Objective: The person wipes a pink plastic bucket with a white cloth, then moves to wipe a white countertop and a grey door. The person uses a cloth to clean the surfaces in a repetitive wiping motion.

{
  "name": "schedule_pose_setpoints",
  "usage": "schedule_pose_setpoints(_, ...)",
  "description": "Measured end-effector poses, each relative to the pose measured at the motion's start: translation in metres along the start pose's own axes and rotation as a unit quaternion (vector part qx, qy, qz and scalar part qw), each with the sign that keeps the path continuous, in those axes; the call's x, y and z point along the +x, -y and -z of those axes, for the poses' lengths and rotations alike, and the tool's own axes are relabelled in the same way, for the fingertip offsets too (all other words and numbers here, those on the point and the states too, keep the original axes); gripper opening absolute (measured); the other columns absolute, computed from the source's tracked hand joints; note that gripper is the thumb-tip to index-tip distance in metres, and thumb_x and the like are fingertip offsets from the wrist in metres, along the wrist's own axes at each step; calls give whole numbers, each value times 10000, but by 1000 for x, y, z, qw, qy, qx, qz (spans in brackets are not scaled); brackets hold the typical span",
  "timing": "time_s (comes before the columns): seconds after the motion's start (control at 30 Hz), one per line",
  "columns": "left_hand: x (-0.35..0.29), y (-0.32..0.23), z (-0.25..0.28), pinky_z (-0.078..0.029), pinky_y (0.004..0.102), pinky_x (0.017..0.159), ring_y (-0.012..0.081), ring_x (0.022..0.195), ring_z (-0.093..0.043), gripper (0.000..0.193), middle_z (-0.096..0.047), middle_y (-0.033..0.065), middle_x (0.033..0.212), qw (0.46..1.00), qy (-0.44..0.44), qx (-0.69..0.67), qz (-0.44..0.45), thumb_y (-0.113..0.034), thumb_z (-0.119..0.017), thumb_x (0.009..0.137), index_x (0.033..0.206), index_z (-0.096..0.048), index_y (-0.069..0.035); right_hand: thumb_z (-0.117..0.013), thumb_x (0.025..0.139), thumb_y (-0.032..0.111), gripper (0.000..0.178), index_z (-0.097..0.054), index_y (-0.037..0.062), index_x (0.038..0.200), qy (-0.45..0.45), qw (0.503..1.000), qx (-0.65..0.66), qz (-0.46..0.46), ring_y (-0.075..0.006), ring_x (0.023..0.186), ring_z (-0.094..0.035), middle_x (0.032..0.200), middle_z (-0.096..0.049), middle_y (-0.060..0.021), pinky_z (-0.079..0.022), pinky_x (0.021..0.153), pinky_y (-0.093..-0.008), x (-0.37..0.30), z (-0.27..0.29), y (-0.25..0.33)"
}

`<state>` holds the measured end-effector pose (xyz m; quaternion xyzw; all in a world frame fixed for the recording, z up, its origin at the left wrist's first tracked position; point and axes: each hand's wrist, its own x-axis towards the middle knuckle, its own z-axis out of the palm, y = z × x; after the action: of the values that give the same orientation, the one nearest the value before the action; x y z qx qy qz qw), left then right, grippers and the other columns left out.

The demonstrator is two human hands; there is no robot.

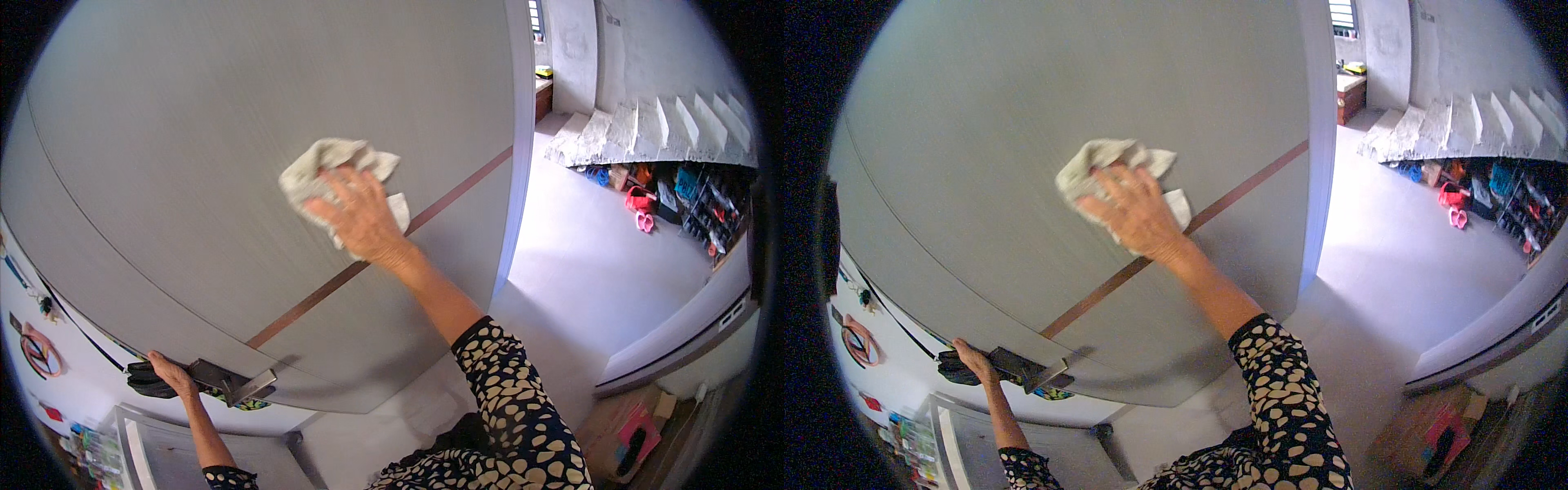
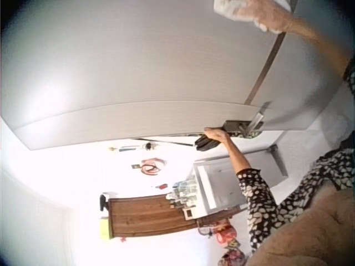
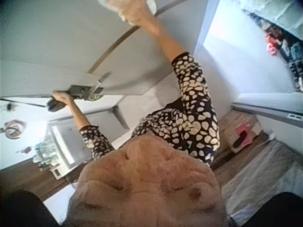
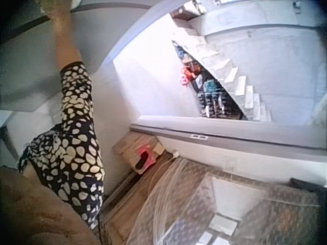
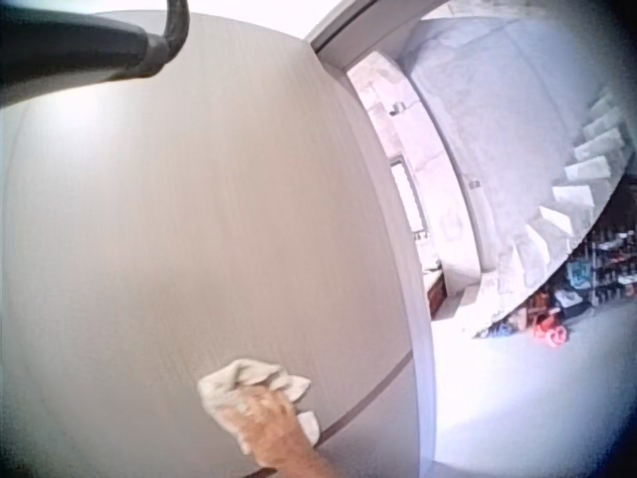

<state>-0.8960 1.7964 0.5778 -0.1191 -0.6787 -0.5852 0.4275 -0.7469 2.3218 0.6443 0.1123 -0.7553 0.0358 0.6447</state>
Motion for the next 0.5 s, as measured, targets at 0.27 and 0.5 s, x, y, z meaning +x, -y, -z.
schedule_pose_setpoints(0.27, -1, 13, 38, -301, 332, 1064, 265, 1219, -445, 621, -480, 193, 1315, 963, -12, 213, -167, -451, -336, 1024, 1300, -436, 97, -565, 797, -28, 681, -335, 100, 1425, -32, 971, 9, -236, -341, 1387, -265, 1462, -307, -188, -217, 1148, -449, -50, 58, -165)
schedule_pose_setpoints(0.5, -63, -71, -22, -254, 383, 1099, 333, 1315, -356, 707, -287, 233, 1478, 975, -54, 216, -27, -441, -416, 1000, 1457, -213, 59, -456, 881, 61, 612, -251, 62, 1457, -91, 884, 96, -448, -339, 1375, -276, 1484, -297, -184, -211, 1143, -425, -112, 103, -273)
